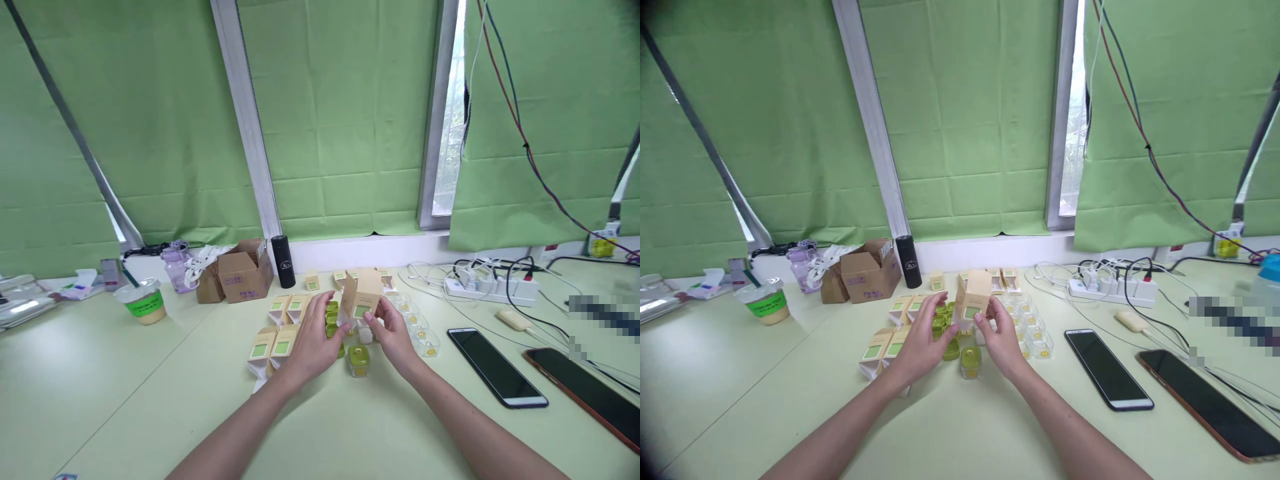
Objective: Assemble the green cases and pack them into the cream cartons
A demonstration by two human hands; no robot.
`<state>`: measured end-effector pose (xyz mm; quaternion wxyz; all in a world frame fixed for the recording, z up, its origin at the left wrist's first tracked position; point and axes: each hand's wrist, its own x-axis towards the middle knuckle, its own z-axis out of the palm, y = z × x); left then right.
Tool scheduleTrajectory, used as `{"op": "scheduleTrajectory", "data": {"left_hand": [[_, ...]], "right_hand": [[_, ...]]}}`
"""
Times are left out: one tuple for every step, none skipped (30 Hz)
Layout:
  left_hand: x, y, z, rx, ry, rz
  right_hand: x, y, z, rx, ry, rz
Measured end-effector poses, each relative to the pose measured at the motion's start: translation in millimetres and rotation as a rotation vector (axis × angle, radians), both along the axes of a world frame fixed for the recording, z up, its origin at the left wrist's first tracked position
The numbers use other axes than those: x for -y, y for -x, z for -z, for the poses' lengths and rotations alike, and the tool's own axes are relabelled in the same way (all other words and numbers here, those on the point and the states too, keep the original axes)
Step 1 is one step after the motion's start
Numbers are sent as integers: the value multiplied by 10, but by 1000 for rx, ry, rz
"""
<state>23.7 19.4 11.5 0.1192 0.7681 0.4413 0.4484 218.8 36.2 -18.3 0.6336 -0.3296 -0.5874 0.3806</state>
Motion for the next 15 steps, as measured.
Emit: {"op": "scheduleTrajectory", "data": {"left_hand": [[-46, -35, 8, 42, 30, 2], [-85, -65, 18, 76, 63, 6], [-116, -88, 33, 102, 97, 12], [-138, -103, 50, 126, 124, 15], [-149, -112, 70, 149, 142, 15], [-151, -114, 91, 171, 149, 16], [-145, -111, 113, 193, 146, 17], [-134, -105, 134, 212, 136, 23], [-120, -95, 153, 226, 119, 31], [-106, -84, 168, 236, 98, 41], [-92, -72, 179, 241, 72, 51], [-81, -59, 187, 241, 43, 62], [-74, -46, 192, 239, 14, 70], [-70, -32, 197, 236, -15, 77], [-69, -18, 202, 231, -46, 82]], "right_hand": [[12, 7, 5, 25, -19, 14], [25, 13, 7, 48, -39, 24], [38, 19, 8, 68, -62, 29], [49, 23, 9, 88, -84, 28], [57, 25, 11, 109, -104, 22], [62, 24, 15, 130, -118, 22], [65, 21, 21, 150, -128, 27], [64, 14, 28, 168, -135, 40], [63, 6, 35, 184, -142, 56], [61, -4, 41, 197, -151, 74], [59, -14, 45, 209, -163, 88], [58, -24, 47, 224, -177, 99], [59, -32, 48, 239, -190, 109], [60, -38, 48, 253, -202, 123], [60, -42, 49, 265, -210, 142]]}}
